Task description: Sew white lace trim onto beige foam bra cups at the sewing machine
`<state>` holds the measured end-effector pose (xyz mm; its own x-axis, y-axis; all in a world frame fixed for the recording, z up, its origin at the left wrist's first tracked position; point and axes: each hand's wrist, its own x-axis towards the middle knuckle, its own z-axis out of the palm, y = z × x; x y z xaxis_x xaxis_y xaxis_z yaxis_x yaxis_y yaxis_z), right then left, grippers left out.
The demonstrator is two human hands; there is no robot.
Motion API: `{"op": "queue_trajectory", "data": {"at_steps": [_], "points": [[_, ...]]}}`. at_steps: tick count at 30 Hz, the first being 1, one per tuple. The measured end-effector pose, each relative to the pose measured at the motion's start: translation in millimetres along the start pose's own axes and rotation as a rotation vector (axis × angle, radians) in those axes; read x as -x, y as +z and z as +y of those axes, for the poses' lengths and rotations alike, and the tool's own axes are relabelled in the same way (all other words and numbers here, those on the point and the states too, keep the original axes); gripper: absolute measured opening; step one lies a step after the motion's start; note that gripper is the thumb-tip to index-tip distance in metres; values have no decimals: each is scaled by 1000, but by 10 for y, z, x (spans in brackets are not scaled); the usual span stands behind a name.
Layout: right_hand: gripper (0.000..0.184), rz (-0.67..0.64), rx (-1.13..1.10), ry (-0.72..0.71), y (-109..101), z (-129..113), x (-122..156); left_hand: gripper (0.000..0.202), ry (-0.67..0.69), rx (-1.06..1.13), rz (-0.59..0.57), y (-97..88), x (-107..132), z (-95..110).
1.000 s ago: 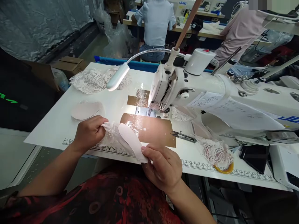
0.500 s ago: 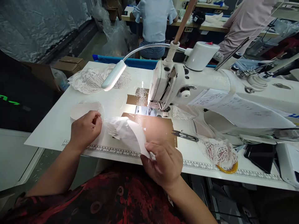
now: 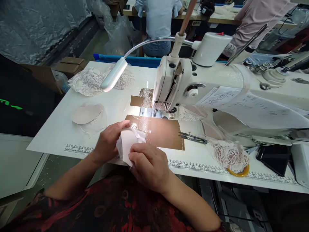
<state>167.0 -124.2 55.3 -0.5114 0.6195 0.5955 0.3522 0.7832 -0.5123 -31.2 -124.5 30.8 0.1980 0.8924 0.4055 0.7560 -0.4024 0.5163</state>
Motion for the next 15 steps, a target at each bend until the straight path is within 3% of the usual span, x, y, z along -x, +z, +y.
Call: {"op": "queue_trajectory", "data": {"at_steps": [3, 6, 9, 11, 13, 15], "points": [[24, 109, 137, 2, -147, 37, 43, 35, -145, -46, 2, -109, 11, -160], [20, 239, 159, 125, -163, 125, 36, 24, -348, 204, -164, -224, 61, -164], [4, 109, -154, 387, -22, 206, -2, 41, -438, 862, -522, -274, 101, -23], [10, -69, -476, 609, 91, 250, -10, 54, -403, 1192, -722, -291, 115, 57], [19, -166, -767, 785, 171, 288, 3, 77, -368, 1321, -827, -310, 125, 70], [24, -173, -941, 871, 203, 316, 22, 89, -391, 1308, -830, -325, 136, 16]]}}
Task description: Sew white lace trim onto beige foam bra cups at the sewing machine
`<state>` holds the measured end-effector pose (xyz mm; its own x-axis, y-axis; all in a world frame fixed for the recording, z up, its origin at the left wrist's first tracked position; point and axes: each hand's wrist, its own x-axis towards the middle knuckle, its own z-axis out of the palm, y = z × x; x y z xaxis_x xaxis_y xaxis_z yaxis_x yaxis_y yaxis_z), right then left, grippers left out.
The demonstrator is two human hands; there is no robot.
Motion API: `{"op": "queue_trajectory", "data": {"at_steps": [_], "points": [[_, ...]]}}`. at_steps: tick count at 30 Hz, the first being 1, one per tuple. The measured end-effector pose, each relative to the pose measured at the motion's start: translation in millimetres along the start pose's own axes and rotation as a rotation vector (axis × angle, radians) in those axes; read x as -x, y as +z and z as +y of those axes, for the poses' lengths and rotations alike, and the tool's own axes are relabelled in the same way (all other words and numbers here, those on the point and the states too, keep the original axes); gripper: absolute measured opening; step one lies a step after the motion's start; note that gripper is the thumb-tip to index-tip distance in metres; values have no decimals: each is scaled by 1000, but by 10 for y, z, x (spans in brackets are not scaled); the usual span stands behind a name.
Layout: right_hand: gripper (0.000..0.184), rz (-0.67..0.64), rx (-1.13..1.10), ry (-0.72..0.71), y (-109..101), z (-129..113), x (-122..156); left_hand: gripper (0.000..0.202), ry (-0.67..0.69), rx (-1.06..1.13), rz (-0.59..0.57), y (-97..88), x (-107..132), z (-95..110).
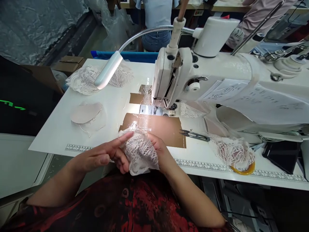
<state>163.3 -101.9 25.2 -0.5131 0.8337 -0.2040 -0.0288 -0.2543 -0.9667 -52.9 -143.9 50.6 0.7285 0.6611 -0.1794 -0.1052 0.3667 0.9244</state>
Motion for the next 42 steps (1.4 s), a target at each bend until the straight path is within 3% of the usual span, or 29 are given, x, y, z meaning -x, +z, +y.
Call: {"op": "queue_trajectory", "data": {"at_steps": [5, 8, 11, 13, 16, 20, 23, 26, 29, 32, 36, 39, 42], "points": [[28, 16, -36, -59, -33, -14, 23, 84, -26, -203, 358, -126, -15, -107], [28, -10, -68, -60, -52, -17, 49, 64, -14, -155, 390, -105, -83, -180], [30, 95, -133, -55, -76, 8, 67, 28, -22, -73, 423, -84, -108, -223], [31, 146, -150, -55, -78, 22, 69, 15, -17, -51, 482, -87, -98, -239], [30, 229, -171, -72, -53, 32, 52, 18, 0, 102, 542, -73, -98, -270], [29, 442, -72, -246, -41, 53, 10, 27, 61, 332, 658, 19, -184, -334], [24, 328, 73, -266, -74, 68, -7, 29, 136, 343, 763, 94, -277, -365], [38, 169, 90, -273, -96, 61, -1, 27, 198, 354, 835, 140, -362, -357], [30, 140, 133, -243, -87, 47, 20, 28, 227, 462, 836, 148, -422, -312], [24, 248, 73, -227, -78, 62, 34, 36, 169, 653, 787, 114, -429, -254], [19, 342, -193, -279, -70, 97, 13, 54, 152, 851, 592, 101, -378, -212], [14, 340, -245, -279, -33, 97, -17, 67, 186, 802, 424, 185, -381, -225], [16, 280, -213, -246, 13, 93, -39, 50, 100, 675, 457, 293, -439, -263]]}}
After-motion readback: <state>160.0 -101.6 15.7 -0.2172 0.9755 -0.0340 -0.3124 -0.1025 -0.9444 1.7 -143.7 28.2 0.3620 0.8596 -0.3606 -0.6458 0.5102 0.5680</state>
